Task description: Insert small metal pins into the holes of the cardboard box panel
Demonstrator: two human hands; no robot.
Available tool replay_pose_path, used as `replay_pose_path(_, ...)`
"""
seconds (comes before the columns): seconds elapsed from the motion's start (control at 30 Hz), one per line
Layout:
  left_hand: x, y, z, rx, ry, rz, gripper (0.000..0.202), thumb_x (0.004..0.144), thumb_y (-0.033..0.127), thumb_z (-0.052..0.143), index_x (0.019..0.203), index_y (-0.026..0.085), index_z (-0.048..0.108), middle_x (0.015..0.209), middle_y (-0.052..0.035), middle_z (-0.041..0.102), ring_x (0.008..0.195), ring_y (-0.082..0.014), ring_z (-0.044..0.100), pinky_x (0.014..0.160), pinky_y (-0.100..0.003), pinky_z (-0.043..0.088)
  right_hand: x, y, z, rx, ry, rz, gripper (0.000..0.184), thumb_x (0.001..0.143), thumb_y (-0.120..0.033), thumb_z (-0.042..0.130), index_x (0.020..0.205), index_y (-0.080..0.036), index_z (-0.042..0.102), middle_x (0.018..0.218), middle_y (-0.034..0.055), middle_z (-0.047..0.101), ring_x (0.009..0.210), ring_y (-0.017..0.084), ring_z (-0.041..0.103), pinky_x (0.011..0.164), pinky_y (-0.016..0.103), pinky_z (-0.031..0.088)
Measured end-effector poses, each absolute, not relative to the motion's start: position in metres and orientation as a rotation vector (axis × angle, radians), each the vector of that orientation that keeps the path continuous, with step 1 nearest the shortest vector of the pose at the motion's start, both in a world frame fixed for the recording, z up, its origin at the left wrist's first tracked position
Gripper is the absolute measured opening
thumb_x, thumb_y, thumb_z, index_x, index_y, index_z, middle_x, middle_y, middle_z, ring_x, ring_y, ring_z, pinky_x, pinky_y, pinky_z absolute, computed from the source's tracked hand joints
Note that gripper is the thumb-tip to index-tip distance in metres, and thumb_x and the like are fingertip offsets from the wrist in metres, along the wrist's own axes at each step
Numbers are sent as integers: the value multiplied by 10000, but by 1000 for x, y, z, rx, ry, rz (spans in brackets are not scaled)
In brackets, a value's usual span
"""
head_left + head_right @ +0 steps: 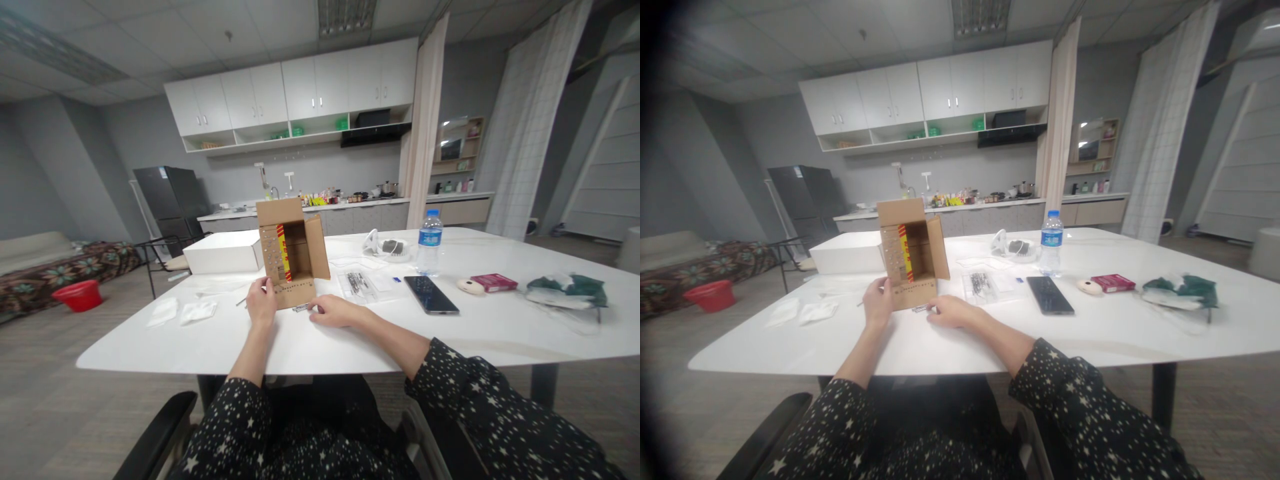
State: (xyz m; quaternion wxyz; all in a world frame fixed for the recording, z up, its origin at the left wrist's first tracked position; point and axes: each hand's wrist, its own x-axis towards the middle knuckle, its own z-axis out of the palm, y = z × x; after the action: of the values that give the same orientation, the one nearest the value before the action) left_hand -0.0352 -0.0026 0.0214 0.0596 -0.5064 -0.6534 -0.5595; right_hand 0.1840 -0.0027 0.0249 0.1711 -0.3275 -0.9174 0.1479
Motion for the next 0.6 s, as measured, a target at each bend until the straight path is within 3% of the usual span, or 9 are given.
replay_pose_path(0.6,-35,-5,22,-1571,-1988,-1683,308,853,340,446,972,172,674,974,-92,695,756,-204,601,814,-354,467,183,1,22,-909,-2608,409,352,818,-294,557,1118,-151,674,831,59,682,719,165,573,651,244,383)
